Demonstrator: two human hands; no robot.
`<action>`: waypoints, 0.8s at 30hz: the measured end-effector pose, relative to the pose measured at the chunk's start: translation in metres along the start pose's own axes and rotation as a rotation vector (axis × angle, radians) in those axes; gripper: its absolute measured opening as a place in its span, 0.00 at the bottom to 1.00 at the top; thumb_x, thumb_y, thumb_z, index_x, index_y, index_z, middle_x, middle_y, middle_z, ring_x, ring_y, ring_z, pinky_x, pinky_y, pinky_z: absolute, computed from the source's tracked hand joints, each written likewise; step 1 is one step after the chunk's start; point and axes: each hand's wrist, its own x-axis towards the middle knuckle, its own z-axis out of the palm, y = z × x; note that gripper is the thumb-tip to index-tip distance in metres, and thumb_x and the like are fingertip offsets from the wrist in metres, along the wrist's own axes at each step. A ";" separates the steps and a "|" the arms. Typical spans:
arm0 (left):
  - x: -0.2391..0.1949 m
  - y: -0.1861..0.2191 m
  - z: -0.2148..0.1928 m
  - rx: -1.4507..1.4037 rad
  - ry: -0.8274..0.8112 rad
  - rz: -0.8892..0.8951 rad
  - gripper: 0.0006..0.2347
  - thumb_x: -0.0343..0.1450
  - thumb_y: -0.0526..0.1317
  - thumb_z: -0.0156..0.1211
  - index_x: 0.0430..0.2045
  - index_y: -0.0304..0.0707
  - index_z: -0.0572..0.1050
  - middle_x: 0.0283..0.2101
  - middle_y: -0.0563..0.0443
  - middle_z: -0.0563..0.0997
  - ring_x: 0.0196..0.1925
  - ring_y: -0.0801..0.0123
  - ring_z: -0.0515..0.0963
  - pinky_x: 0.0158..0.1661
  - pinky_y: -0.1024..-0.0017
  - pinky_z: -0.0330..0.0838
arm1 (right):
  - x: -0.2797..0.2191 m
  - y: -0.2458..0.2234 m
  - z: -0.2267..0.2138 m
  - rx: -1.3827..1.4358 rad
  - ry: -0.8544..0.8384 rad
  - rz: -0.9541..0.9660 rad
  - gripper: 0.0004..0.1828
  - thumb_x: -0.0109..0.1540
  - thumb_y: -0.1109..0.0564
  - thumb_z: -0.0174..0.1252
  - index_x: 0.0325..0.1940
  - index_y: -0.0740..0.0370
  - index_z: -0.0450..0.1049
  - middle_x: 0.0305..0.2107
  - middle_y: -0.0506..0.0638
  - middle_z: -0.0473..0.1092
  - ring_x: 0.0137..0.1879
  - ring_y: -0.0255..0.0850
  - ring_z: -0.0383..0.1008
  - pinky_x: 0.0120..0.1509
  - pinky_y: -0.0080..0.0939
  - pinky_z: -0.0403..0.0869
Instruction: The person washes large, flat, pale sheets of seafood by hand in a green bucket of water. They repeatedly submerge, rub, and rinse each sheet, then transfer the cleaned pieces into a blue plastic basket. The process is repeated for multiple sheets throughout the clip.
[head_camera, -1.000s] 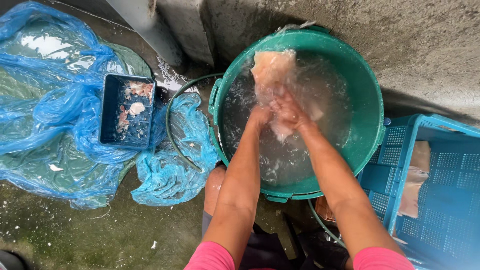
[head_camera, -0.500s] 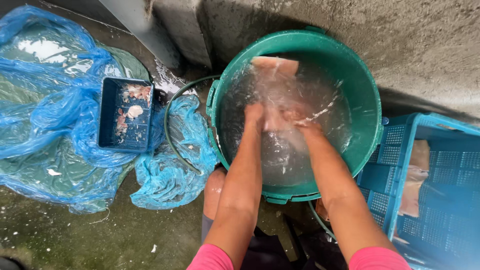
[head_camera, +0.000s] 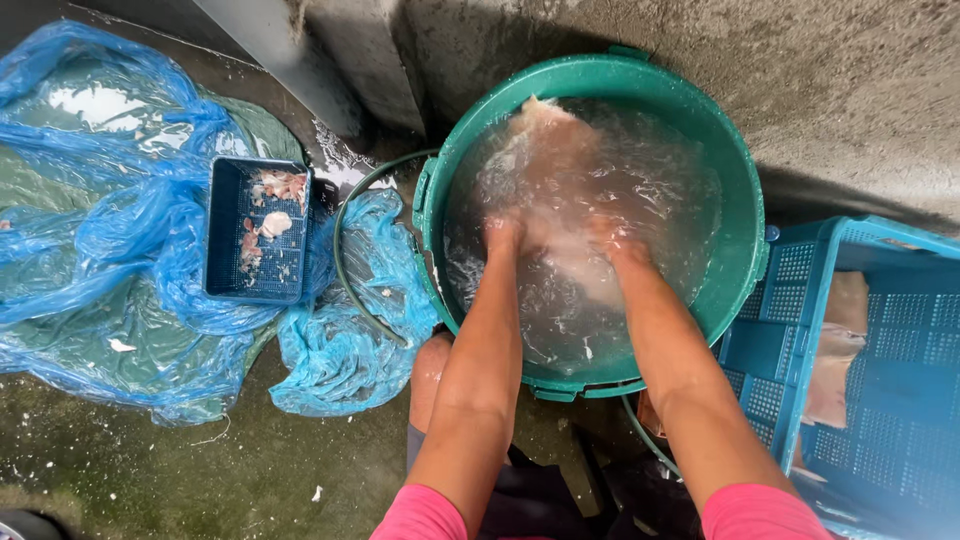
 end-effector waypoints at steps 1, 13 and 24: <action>-0.008 0.015 -0.002 -0.026 0.064 0.177 0.27 0.64 0.31 0.60 0.61 0.22 0.66 0.58 0.27 0.72 0.61 0.39 0.71 0.58 0.55 0.64 | -0.003 -0.011 0.000 0.009 0.064 0.012 0.37 0.63 0.49 0.60 0.73 0.65 0.60 0.60 0.64 0.69 0.62 0.59 0.71 0.65 0.57 0.69; -0.069 0.097 -0.037 -0.043 -0.184 0.196 0.26 0.64 0.39 0.70 0.55 0.30 0.68 0.50 0.36 0.80 0.54 0.53 0.81 0.51 0.62 0.77 | -0.048 -0.070 -0.069 -0.117 -0.405 -0.381 0.49 0.53 0.48 0.67 0.74 0.62 0.54 0.57 0.64 0.69 0.60 0.59 0.69 0.61 0.54 0.69; -0.067 0.100 -0.033 0.045 -0.584 0.478 0.37 0.64 0.58 0.69 0.60 0.28 0.67 0.59 0.33 0.75 0.61 0.48 0.76 0.59 0.59 0.71 | -0.061 -0.056 -0.132 0.013 -0.133 -0.539 0.28 0.50 0.64 0.61 0.55 0.53 0.79 0.45 0.55 0.78 0.49 0.50 0.78 0.53 0.47 0.75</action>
